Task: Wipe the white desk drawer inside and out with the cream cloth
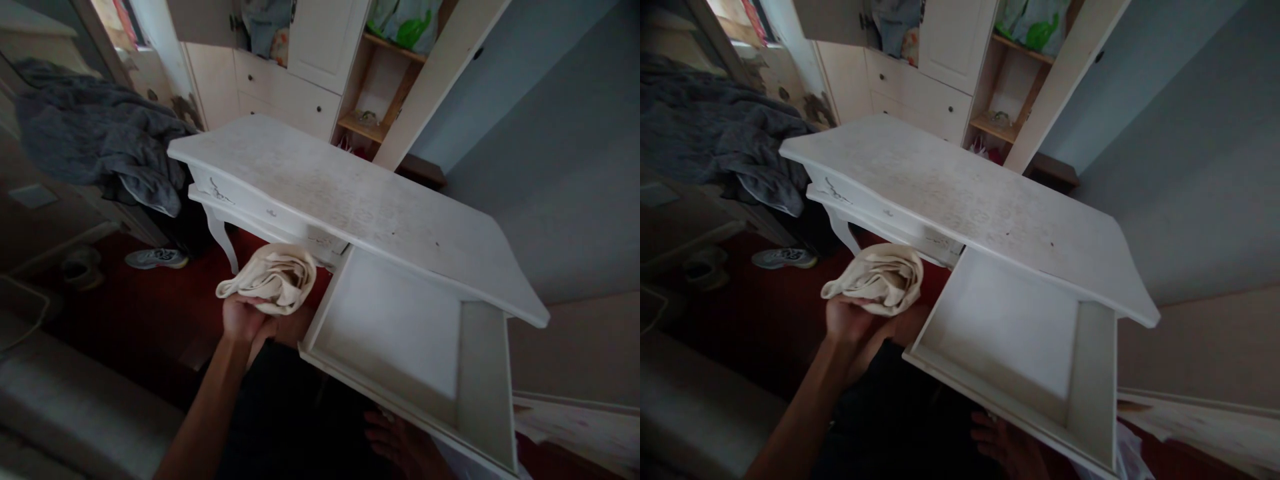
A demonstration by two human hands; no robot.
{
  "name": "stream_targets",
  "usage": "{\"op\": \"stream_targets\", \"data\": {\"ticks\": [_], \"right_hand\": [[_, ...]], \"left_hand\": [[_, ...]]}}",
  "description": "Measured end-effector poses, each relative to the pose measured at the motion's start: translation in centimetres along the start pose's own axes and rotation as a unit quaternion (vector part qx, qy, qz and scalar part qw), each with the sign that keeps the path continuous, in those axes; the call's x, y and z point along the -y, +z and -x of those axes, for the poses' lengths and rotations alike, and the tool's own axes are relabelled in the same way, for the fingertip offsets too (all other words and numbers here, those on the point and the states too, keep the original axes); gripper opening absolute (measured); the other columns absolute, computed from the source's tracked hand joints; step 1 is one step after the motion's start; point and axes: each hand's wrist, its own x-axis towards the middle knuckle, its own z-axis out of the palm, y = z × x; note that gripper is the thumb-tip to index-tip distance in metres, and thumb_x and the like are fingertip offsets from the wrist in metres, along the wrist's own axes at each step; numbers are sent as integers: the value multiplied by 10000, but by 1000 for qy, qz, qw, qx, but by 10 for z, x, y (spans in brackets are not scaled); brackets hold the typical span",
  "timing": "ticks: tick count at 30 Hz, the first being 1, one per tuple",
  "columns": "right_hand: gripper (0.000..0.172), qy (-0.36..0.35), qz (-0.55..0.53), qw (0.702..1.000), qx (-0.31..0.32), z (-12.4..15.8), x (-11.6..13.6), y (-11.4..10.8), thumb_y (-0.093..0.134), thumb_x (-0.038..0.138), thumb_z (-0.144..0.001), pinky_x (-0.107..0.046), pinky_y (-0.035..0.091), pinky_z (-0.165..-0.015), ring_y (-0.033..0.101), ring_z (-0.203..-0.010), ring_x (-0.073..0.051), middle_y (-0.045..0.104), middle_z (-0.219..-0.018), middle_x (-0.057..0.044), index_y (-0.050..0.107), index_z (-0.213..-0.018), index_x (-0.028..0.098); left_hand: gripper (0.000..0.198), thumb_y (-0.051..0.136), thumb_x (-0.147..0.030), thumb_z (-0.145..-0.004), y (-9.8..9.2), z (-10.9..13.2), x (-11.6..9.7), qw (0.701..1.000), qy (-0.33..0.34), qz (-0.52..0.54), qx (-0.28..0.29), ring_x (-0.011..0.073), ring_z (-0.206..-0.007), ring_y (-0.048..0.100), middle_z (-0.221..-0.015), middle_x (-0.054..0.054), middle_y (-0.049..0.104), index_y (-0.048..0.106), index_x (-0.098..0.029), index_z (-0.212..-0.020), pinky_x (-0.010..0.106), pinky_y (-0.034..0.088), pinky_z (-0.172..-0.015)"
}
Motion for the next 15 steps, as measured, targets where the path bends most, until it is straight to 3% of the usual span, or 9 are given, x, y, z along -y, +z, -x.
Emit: {"op": "stream_targets", "data": {"ticks": [4, 7, 11, 15], "right_hand": [[758, -27, -36, 999, -19, -2, -4, 10, 811, 812, -569, -557, 549, -913, 747, -948, -369, 770, -1108, -207, 806, -980, 174], [728, -59, -38, 996, -55, 1, -2, 21, 796, 819, -586, -546, 558, -875, 748, -860, -355, 782, -981, -187, 802, -906, 165], [630, -118, 34, 988, -90, 3, -3, 28, 703, 813, -716, -496, 548, -892, 709, -770, -303, 738, -739, -104, 766, -696, 187], [619, -142, 47, 983, -110, 1, -9, 31, 685, 830, -713, -473, 553, -867, 676, -750, -291, 709, -698, -72, 768, -710, 216]], "left_hand": [[340, 694, -474, -708, -18, 11, -2, 999, 3, 34, -36, 313, -1250, 637, -1032, 41, 793, 731, -298, -996, 484, 542, -1037], [373, 717, -613, -698, -34, 17, 11, 996, -34, 19, -74, 318, -1188, 675, -911, -1, 796, 735, -322, -930, 434, 596, -957], [420, 722, -621, -718, -51, 28, 24, 997, -67, 24, -40, 290, -1040, 735, -856, 27, 795, 753, -314, -1004, 347, 641, -801], [412, 713, -641, -765, -65, 43, 24, 995, -55, 80, 10, 249, -995, 736, -905, 19, 788, 746, -352, -1057, 305, 642, -740]]}}
